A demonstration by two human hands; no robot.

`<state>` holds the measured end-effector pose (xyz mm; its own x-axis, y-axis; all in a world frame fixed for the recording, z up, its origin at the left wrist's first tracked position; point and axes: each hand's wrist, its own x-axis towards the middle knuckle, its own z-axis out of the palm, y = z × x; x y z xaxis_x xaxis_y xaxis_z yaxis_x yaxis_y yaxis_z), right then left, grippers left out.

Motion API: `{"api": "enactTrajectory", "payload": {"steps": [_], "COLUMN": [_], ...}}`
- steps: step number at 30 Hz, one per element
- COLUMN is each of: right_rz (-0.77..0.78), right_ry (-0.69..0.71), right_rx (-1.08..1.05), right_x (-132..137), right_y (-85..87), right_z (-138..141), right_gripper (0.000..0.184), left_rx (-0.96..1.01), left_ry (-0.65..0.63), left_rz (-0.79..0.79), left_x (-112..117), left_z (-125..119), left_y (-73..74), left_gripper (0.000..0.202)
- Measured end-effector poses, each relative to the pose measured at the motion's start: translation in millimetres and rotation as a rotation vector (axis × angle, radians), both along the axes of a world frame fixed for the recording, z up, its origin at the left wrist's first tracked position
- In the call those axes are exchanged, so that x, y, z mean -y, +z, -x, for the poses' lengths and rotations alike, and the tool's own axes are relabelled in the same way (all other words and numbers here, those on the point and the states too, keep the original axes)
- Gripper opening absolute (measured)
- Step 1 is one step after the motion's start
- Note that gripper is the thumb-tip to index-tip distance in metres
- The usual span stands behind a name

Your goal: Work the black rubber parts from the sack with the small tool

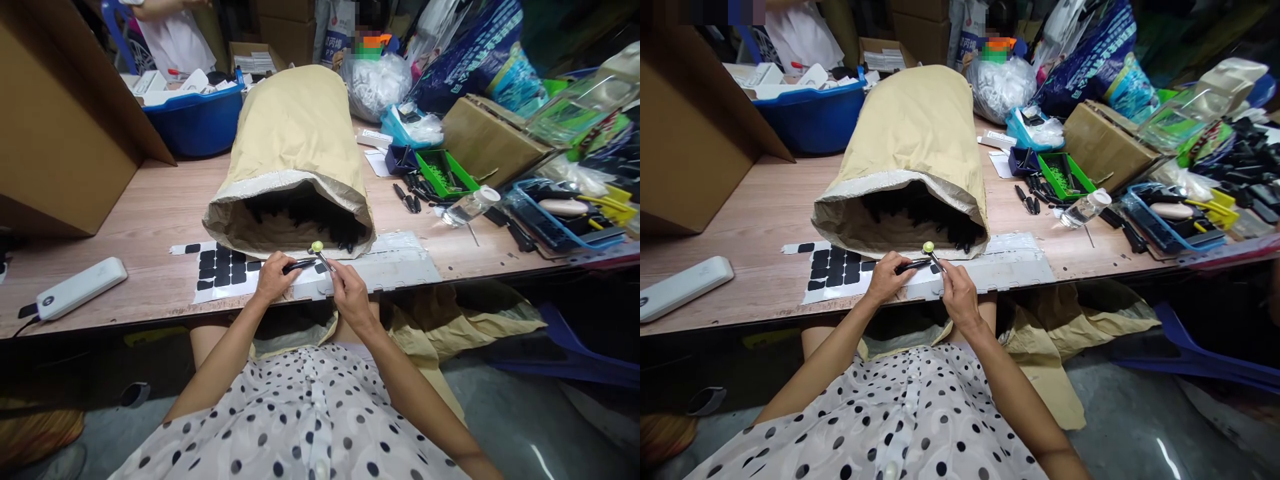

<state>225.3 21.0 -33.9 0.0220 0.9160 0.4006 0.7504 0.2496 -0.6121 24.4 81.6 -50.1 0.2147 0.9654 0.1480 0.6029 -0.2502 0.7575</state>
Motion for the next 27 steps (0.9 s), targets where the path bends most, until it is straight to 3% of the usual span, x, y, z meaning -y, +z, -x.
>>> {"api": "enactTrajectory", "payload": {"steps": [6, 20, 27], "right_rz": [0.018, 0.002, -0.045], "right_ry": [0.026, 0.108, -0.074], "right_rx": [0.041, 0.1, 0.229], "right_x": [18, 18, -15], "right_y": [-3.1, -7.7, -6.5], "right_z": [6, 12, -16], "right_gripper": [0.04, 0.038, 0.033], "left_rx": [0.007, 0.012, -0.005], "left_ry": [-0.008, -0.029, -0.024], "left_rz": [-0.006, -0.02, -0.041], "left_x": [-1, -1, 0], "left_z": [-1, -2, -3], "left_y": [-2.7, -6.1, -2.2], "left_gripper": [0.012, 0.01, 0.017]}}
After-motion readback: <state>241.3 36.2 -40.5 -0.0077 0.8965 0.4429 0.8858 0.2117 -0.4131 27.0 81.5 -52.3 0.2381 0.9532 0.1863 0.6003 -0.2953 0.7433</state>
